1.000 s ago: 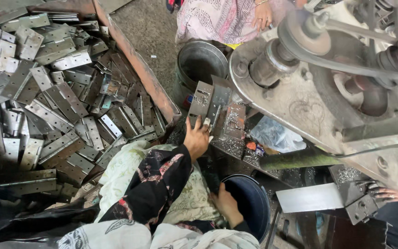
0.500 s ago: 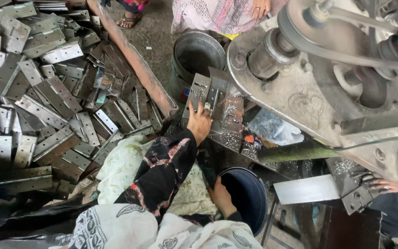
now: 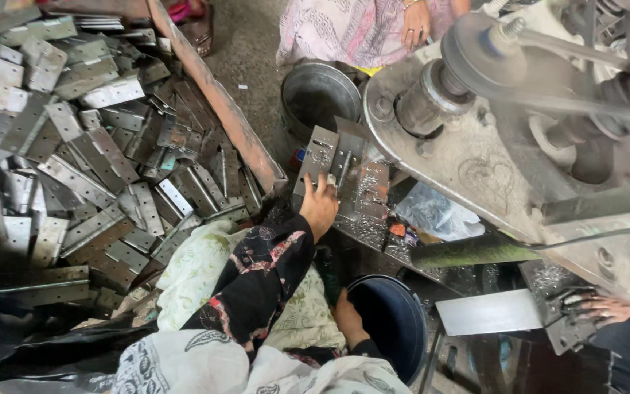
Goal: The person sits on the floor and repeatedly picks up metal hinge parts from a pile, places them on a grinding machine, and operates the machine to grind the parts. The person handles the parts one at a time and returns them to the pile after processing.
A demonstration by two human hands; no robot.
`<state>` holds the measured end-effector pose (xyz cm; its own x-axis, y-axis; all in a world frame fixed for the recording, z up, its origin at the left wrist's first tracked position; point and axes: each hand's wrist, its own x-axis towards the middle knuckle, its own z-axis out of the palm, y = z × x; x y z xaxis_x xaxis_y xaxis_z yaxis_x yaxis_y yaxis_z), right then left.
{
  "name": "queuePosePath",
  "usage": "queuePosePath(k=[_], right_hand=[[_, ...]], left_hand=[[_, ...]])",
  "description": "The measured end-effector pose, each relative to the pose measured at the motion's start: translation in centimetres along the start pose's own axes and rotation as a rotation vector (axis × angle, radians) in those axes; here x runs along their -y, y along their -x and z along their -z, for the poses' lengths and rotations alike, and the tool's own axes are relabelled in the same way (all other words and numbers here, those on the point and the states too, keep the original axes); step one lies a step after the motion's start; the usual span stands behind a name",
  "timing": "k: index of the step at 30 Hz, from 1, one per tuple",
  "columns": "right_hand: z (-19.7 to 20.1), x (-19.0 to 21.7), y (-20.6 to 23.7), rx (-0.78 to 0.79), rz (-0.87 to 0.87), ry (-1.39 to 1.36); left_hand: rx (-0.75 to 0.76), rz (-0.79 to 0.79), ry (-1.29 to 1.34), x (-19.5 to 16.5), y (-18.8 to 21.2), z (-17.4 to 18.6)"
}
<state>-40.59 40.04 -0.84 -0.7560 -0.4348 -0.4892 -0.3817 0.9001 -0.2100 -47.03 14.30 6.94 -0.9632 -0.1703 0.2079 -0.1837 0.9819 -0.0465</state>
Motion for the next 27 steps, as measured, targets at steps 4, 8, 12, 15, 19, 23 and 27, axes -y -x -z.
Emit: queuePosePath(k=[4, 8, 12, 15, 19, 23, 27], right_hand=[[2.3, -1.5, 0.7, 0.043, 0.012, -0.006], [4.5, -2.9, 1.2, 0.077, -0.004, -0.017], [1.8, -1.9, 0.4, 0.075, -0.009, 0.043], [-0.1, -0.2, 0.1, -0.003, -0.035, -0.002], [0.6, -1.4, 0.3, 0.097, -0.036, 0.006], [3.6, -3.1, 1.4, 0.079, -0.014, -0.034], [2.8, -2.1, 1.2, 0.088, -0.030, 0.028]], left_hand=[[-0.150, 0.065, 0.087, 0.0, -0.4, -1.4], [-0.131, 0.068, 0.119, -0.1, -2.5, -1.8], [-0.094, 0.084, 0.128, -0.2, -3.8, -1.2], [-0.127, 0.078, 0.161, -0.1, -3.3, -0.7], [-0.052, 0.057, 0.093, 0.8, -3.1, 0.2], [0.054, 0.061, 0.048, 1.6, -4.8, 1.0], [0.042, 0.093, -0.007, 2.3, -5.9, 1.3]])
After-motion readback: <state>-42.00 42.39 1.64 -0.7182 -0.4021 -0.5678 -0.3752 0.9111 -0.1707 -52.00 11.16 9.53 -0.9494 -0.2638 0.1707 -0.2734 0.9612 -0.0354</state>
